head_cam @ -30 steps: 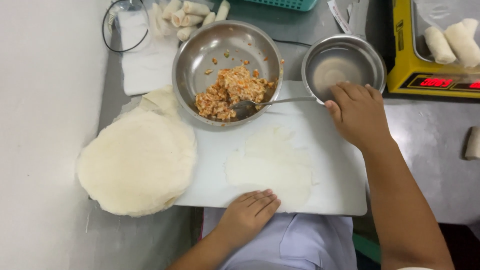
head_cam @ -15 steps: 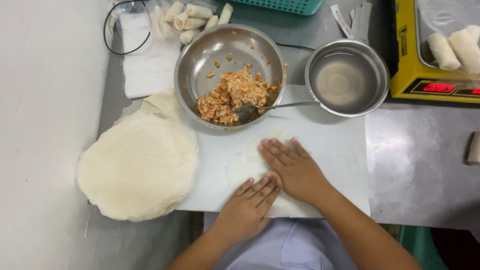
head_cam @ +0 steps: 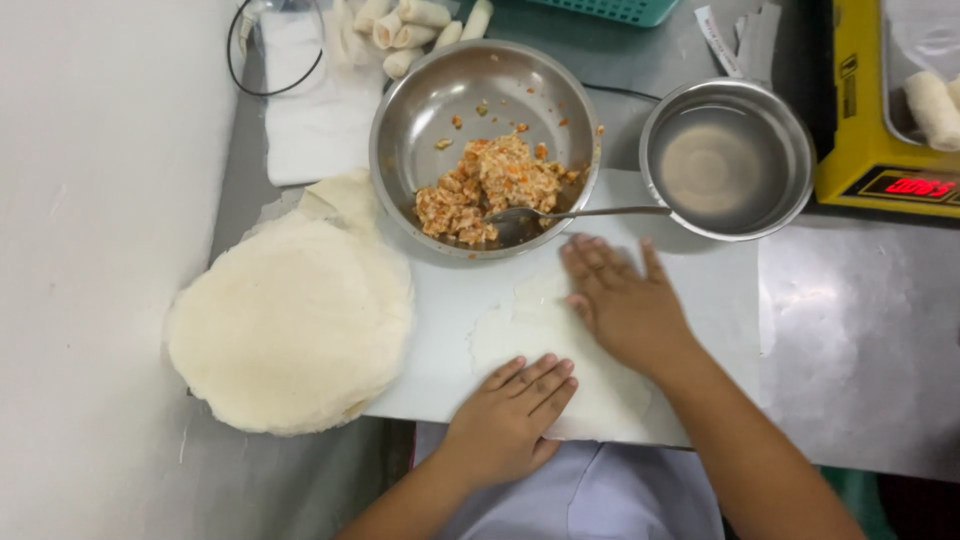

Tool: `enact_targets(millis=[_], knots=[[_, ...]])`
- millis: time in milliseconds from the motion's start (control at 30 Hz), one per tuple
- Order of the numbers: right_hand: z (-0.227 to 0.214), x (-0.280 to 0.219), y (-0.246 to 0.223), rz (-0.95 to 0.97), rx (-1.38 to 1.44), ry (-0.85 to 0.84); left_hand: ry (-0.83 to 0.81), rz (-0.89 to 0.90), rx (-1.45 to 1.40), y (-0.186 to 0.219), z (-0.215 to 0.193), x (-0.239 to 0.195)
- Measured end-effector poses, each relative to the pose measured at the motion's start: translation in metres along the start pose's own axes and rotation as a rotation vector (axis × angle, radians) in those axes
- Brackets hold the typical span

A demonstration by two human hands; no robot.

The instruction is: Assembling spring rolls by portioning filling onto wrappers and rolling them up manually.

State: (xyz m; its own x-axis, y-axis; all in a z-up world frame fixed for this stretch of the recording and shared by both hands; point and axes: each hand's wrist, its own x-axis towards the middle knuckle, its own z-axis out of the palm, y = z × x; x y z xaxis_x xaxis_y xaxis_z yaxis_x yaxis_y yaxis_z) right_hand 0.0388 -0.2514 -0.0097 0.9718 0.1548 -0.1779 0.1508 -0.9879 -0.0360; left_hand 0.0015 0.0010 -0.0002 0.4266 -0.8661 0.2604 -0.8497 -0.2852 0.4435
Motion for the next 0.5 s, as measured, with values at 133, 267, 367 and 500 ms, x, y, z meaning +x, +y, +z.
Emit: enact_targets(millis=[133,267,367,500], knots=[[-0.039,-0.006,-0.001,0.012,-0.274,0.395,0.012,-0.013,-0.020,0.001,-0.006,0.006],[-0.095,0.023,-0.013,-0.029,-0.435,0.809,0.066,-0.002,-0.010,0.003,-0.007,0.004],[-0.075,0.043,0.006,-0.031,-0.512,0.687,0.072,0.003,-0.009,0.004,-0.005,0.003],[-0.092,0.040,0.001,-0.112,-0.583,0.693,0.075,0.004,-0.001,0.003,-0.004,0.003]])
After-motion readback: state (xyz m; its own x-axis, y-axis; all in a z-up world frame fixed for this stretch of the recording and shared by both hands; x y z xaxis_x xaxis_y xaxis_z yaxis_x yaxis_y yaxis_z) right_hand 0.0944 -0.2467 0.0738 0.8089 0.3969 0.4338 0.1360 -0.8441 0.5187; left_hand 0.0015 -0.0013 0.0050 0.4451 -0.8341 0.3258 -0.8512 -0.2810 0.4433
